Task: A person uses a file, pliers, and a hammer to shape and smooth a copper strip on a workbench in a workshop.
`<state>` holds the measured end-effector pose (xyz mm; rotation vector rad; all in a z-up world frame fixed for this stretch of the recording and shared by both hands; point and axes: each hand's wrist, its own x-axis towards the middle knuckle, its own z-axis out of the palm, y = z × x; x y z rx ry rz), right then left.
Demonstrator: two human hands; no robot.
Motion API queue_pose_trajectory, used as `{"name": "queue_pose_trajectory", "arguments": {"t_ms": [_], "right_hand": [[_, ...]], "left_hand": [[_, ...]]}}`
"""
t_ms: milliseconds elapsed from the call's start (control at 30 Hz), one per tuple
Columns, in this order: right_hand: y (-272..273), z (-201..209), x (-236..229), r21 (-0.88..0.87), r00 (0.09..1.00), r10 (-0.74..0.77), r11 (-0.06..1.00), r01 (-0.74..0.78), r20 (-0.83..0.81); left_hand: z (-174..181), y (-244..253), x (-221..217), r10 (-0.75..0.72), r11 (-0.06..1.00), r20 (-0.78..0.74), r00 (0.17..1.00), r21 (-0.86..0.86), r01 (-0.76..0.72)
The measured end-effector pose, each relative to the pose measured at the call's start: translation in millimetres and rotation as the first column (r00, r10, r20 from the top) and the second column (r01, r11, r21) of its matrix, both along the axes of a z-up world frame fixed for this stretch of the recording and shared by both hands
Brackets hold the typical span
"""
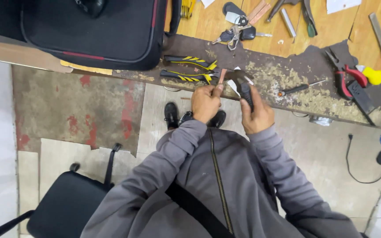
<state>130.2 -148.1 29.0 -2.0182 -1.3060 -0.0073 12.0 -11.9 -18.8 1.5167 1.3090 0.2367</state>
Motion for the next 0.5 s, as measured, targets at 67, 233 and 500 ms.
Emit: {"name": "queue_pose_trajectory", "arguments": {"t_ms": [67, 233, 500], "right_hand": [[-10, 11, 1, 0.085, 0.996, -0.041, 0.995, 0.048, -0.081], [1, 2, -10, 0.002, 0.995, -0.024, 1.000, 0.024, 0.099], [0, 9, 17, 0.385, 0.723, 0.146, 0.906, 0.177, -0.676]], "left_hand": [[1, 0, -1, 0.002, 1.000, -0.006, 1.000, 0.008, -0.002], [2, 4, 1, -0.002, 1.000, 0.030, 1.000, 0.021, 0.002], [39, -9, -27, -0.086, 0.983, 0.695, 0.714, 0.177, -0.054]]}}
